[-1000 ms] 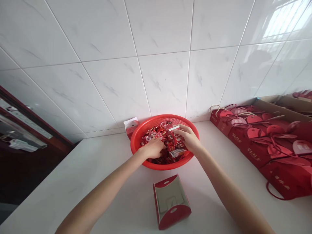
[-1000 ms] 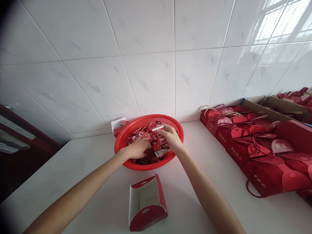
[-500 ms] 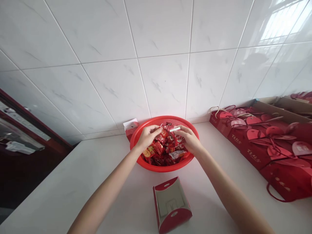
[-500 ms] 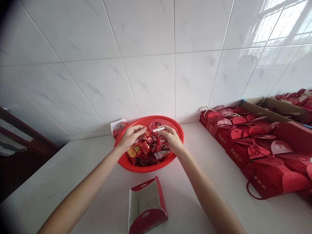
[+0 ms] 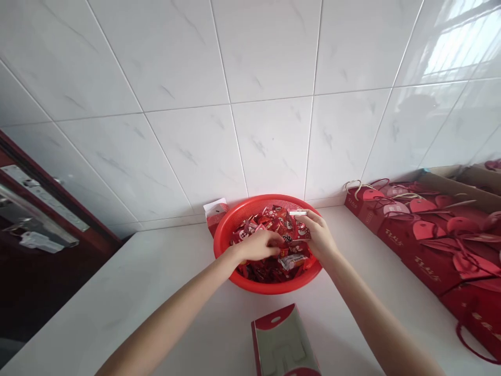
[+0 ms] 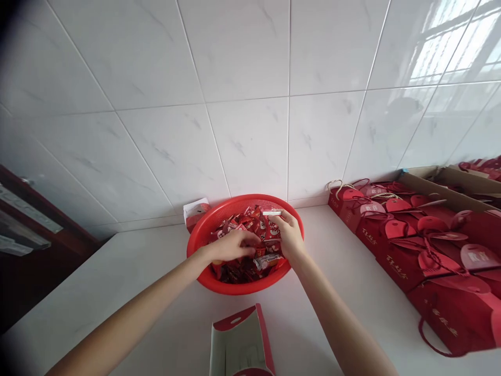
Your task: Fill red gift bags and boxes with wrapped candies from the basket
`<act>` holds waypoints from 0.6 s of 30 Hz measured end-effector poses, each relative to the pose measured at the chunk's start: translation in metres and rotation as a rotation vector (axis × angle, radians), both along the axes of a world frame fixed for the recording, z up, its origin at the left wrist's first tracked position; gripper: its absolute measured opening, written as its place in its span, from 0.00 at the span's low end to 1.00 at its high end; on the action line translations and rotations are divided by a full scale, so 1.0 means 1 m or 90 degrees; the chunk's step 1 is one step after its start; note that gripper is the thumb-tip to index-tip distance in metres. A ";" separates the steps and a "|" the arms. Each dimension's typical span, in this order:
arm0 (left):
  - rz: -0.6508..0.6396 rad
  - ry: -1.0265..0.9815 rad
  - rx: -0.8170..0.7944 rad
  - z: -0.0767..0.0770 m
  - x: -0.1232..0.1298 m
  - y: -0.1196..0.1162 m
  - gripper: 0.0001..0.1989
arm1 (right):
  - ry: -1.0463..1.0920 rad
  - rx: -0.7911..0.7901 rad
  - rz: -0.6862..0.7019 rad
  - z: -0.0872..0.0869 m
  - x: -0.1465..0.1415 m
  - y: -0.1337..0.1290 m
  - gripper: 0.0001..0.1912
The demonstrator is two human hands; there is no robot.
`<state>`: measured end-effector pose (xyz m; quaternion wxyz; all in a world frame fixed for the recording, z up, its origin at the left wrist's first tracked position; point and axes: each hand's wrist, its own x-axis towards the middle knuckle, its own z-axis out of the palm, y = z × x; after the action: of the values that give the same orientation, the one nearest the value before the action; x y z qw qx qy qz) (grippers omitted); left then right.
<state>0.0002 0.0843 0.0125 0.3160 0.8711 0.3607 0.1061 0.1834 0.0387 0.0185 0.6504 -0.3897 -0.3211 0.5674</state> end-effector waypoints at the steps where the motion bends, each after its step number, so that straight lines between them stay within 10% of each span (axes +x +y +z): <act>1: -0.046 0.076 0.042 0.000 0.002 0.000 0.15 | 0.000 -0.002 0.002 0.000 0.000 0.000 0.13; 6: -0.113 0.261 0.119 0.006 0.019 0.003 0.07 | -0.008 -0.004 -0.011 0.001 -0.001 0.001 0.11; 18: -0.095 0.242 0.023 0.007 0.016 0.007 0.09 | 0.002 -0.006 -0.040 -0.001 0.000 0.003 0.10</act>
<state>0.0163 0.0911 0.0196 0.2335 0.9054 0.3461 -0.0772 0.1833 0.0416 0.0174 0.6668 -0.4019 -0.3053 0.5483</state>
